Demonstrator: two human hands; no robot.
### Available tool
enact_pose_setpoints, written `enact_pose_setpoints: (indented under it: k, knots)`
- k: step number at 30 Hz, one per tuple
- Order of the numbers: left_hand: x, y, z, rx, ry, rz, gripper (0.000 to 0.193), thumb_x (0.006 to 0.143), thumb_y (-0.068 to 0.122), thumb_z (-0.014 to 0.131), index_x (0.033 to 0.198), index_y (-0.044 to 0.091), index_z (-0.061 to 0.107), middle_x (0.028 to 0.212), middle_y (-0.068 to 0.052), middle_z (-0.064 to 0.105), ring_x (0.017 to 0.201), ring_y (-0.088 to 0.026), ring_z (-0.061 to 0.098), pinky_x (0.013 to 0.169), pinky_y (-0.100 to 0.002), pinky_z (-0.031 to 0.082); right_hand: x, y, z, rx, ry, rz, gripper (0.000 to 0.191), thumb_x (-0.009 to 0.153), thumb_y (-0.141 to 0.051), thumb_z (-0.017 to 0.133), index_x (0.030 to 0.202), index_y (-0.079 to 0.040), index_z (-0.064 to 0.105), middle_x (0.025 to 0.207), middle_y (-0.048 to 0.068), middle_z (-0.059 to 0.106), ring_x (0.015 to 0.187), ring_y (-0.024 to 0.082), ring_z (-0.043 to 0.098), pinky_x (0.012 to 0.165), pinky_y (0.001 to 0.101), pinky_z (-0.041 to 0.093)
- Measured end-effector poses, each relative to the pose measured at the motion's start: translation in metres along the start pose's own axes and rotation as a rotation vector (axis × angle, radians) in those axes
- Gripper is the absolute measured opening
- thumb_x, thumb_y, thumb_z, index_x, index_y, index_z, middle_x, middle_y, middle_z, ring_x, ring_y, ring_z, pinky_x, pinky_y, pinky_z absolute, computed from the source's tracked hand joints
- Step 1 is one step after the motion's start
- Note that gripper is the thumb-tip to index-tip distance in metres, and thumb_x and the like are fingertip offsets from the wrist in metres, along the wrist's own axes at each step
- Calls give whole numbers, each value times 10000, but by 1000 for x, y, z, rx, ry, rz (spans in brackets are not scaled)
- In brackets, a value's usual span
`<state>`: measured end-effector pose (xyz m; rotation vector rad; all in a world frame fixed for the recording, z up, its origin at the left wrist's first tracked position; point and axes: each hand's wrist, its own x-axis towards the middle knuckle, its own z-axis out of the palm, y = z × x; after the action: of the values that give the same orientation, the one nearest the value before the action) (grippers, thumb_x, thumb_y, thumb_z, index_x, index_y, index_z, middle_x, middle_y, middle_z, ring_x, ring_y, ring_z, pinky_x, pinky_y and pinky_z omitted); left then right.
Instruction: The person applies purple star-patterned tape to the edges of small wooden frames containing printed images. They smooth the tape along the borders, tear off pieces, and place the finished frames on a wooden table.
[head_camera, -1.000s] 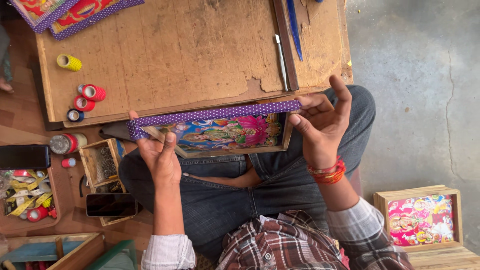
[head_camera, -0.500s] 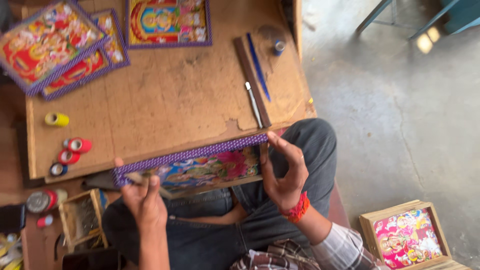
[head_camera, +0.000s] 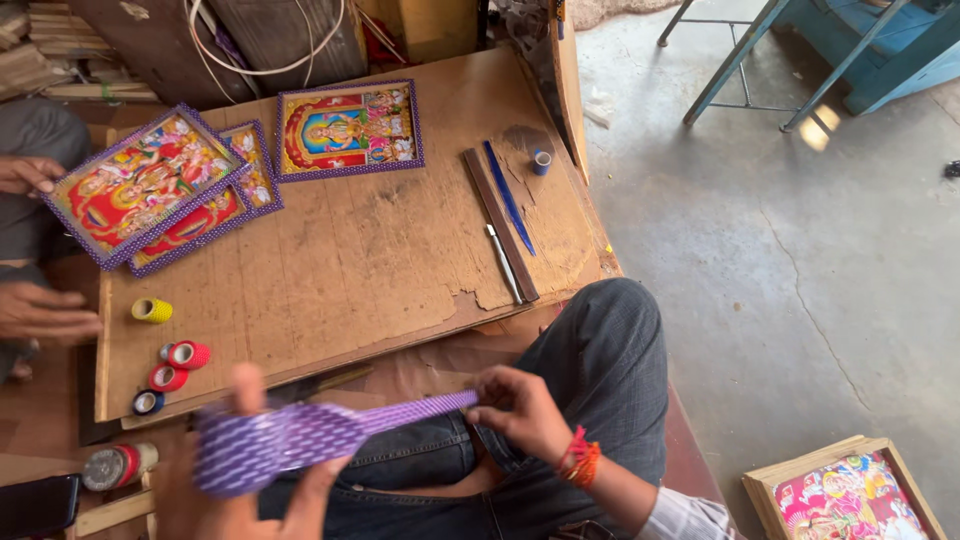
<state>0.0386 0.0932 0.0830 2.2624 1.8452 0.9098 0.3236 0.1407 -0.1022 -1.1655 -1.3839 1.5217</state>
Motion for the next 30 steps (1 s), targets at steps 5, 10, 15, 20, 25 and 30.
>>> enact_pose_setpoints:
  k: [5,10,15,20,25,30]
  knots:
    - [4,24,13,81,-95,36,917,731,389,819,1504,73,439,1121,-60,733,914,-204,689,769,-412,464,-11,10,8,-248,-42,-13,205,798,-47,808,994,-30,748,838,60,785,752,113,756,688,258,597]
    - [15,36,25,56,-178,-12,974,697,355,835,1533,113,397,1033,-41,720,904,-217,669,813,-439,455,-14,-5,3,-688,-113,32,216,792,-219,841,959,-95,780,956,74,776,891,242,739,779,346,568]
    - [22,44,30,32,-150,12,983,709,288,821,1573,153,371,1075,-61,723,919,-230,664,804,-434,453,-11,-37,11,-760,-100,-134,269,715,-228,854,957,-119,810,1381,83,651,1163,275,639,924,385,535]
    - [34,52,29,11,-152,27,1013,675,231,836,1567,139,364,1038,-82,706,943,-262,649,792,-424,437,-6,-87,6,-442,-129,-378,341,751,-181,865,1061,-59,794,1403,159,631,1258,290,621,1015,410,508]
    - [43,60,32,26,-298,-33,1001,745,214,835,1616,163,345,1033,-62,694,886,-244,631,820,-413,442,-3,-109,-1,-240,-155,-348,252,834,-142,841,1036,-26,746,1263,132,721,1136,203,709,977,348,567]
    - [50,62,39,73,-339,55,675,769,336,821,1335,75,562,1099,-65,686,1006,-247,639,884,-431,446,-2,-84,11,-154,-244,-184,372,834,-105,830,1174,-24,704,1008,55,785,923,109,717,879,306,600]
